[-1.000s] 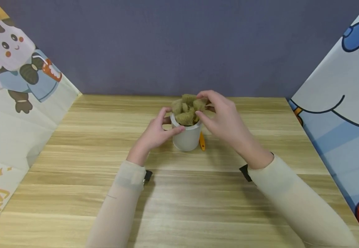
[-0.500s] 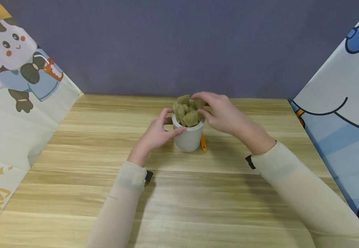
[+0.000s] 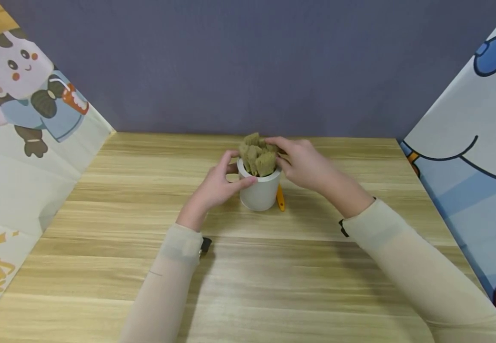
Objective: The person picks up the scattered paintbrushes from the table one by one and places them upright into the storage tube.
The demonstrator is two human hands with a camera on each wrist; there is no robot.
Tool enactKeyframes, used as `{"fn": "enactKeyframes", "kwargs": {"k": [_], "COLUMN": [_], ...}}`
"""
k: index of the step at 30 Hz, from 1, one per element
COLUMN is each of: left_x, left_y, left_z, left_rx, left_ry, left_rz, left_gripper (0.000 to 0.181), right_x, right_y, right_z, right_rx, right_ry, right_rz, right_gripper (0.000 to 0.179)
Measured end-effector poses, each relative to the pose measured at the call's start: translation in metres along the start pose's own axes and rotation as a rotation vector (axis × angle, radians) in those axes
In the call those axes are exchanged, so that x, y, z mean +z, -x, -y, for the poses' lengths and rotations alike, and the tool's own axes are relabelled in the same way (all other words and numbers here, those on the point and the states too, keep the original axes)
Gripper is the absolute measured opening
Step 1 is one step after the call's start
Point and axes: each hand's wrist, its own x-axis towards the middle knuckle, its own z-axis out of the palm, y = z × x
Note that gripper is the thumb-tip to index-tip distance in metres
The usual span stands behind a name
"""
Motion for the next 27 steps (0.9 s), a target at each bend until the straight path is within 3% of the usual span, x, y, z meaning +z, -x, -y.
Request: {"fn": "enactKeyframes", "kwargs": {"k": [9, 13, 17, 21, 27], "left_x": [0.0, -0.001, -0.002, -0.001, 0.0], "left_y": [0.001, 0.001, 0.002, 0.002, 0.001], "left_z": [0.002, 0.002, 0.004, 0.004, 0.002], "left_rx": [0.011, 0.016, 0.016, 0.024, 0.024], "left_ry": [-0.001, 0.003, 0.013, 0.02, 0.012], "left_rz": [0.0, 0.007, 0.007, 0.014, 0.009], "left_gripper": [0.075, 0.075, 0.074, 0.072, 0.072], "right_x": [0.002, -0.001, 0.004, 0.009, 0.005], "right_y": [0.006, 0.009, 0.007, 0.005, 0.005], "right_z": [0.0, 0.007, 0.02, 0.025, 0.014], "right_rx": [-0.065, -0.012, 0.089, 0.109, -0.011], "right_ry": [-0.02, -0.009, 0.028, 0.039, -0.057], "right_rz": [-0.022, 0.017, -0.013, -0.063, -0.068], "right_gripper": [0.063, 0.078, 0.088, 0.078, 0.06]}}
